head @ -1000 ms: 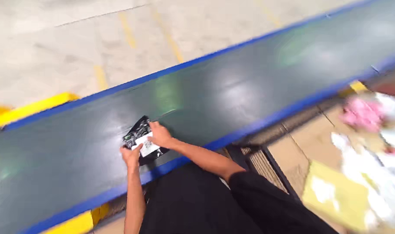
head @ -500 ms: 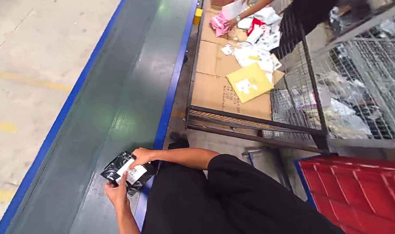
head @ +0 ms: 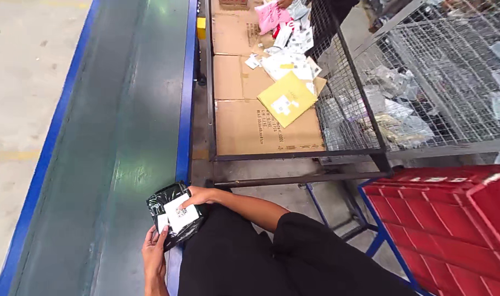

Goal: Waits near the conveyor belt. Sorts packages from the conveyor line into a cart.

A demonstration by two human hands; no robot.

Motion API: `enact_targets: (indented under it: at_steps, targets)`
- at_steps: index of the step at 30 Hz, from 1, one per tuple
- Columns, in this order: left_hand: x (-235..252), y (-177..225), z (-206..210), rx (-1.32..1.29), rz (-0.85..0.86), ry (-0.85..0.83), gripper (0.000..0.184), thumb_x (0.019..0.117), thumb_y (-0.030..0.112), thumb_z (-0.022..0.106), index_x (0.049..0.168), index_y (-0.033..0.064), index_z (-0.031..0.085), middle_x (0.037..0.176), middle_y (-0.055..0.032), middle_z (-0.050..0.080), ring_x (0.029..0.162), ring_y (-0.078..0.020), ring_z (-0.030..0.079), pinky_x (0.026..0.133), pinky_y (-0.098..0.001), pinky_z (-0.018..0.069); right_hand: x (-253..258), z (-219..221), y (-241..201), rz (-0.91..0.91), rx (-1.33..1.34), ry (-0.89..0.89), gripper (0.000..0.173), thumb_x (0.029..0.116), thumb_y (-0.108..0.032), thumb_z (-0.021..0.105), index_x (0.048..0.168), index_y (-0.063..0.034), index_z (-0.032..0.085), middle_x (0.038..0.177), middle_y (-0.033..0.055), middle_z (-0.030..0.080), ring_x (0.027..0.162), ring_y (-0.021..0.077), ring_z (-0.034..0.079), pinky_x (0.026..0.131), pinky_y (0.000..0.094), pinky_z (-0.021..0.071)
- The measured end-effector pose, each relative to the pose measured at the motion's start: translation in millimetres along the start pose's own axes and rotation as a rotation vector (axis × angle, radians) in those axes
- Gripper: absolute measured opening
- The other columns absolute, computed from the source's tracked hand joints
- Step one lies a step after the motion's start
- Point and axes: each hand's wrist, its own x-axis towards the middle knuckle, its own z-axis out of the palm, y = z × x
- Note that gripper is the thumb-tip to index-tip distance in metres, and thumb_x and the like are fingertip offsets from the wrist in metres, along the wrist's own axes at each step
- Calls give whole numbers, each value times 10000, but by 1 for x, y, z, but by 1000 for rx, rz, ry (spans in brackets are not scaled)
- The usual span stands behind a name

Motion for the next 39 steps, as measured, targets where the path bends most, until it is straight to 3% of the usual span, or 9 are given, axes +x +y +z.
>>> enact_targets:
  at_steps: [5, 8, 11, 14, 16, 22, 28, 34, 39]
  targets:
    - [9, 20, 41, 10, -8, -127, 391, 1001, 27, 600, 1380, -25, 519, 1014, -80, 764, 796, -131, 748, 744, -298, 638, -21, -91, -42, 46, -32, 92, 440, 898, -76, 755, 1269, 41, 548, 1075, 144, 697, 938, 175, 702, 887, 387, 587]
    - [18, 26, 60, 20, -18, -158, 388, 1013, 27, 580, 1388, -47, 512, 1103, -157, 760, 874, -218, 769, 792, -353, 644, -30, -182, -89, 0, -3, 399, 604, 868, -103, 784, 1376, 30, 486, 1145, 152, 690, 999, 192, 697, 921, 402, 585]
    - [27, 34, 78, 34, -12, -141, 394, 1001, 12, 592, 1384, -41, 517, 1097, -146, 764, 863, -208, 767, 784, -348, 644, -22, -312, -163, -139, 179, 796, 597, 950, -297, 704, 1440, -53, 467, 1149, 130, 689, 978, 203, 687, 841, 406, 587]
    - [35, 37, 97, 62, -8, -147, 437, 1004, 28, 598, 1421, -28, 483, 1148, -154, 752, 916, -226, 765, 817, -368, 640, -11, -444, -222, -530, 446, 942, 644, 1048, -430, 534, 1563, -105, 326, 1443, 160, 546, 1196, 261, 635, 964, 416, 571]
    - [39, 40, 110, 78, 11, -145, 446, 1004, 33, 602, 1428, -30, 478, 1172, -159, 744, 949, -231, 760, 844, -376, 635, -12, -483, -240, -568, 531, 980, 754, 1030, -516, 544, 1621, -164, 236, 1601, 176, 387, 1378, 325, 522, 1075, 472, 519]
    - [24, 30, 142, 112, 78, -171, 411, 998, 6, 599, 1395, -46, 505, 1151, -142, 752, 912, -201, 761, 825, -347, 636, -20, -419, -139, -266, 229, 893, 798, 1011, -376, 641, 1622, -139, 187, 1465, 163, 558, 1194, 286, 666, 983, 441, 582]
    - [-12, -12, 160, 308, 176, -154, 461, 946, 97, 682, 1368, -37, 555, 1310, -179, 660, 1114, -216, 693, 946, -381, 593, -145, -374, 37, 20, 486, 1183, 671, 1004, -338, 660, 1544, -79, 359, 1422, 171, 589, 1213, 293, 644, 949, 442, 570]
    - [-11, -28, 211, 562, 278, -144, 677, 972, 281, 708, 1491, -50, 426, 1461, -285, 529, 1291, -410, 585, 1062, -574, 495, -329, -392, 77, 31, 515, 1440, 600, 1011, -350, 635, 1511, -107, 407, 1417, 143, 593, 1233, 281, 626, 950, 449, 556]
    - [-2, -22, 243, 732, 338, -87, 718, 970, 298, 706, 1513, -56, 399, 1455, -308, 524, 1332, -443, 540, 1117, -598, 430, -386, -441, 94, 61, 592, 1515, 605, 1033, -394, 586, 1531, -113, 388, 1446, 137, 575, 1274, 283, 603, 989, 455, 535]
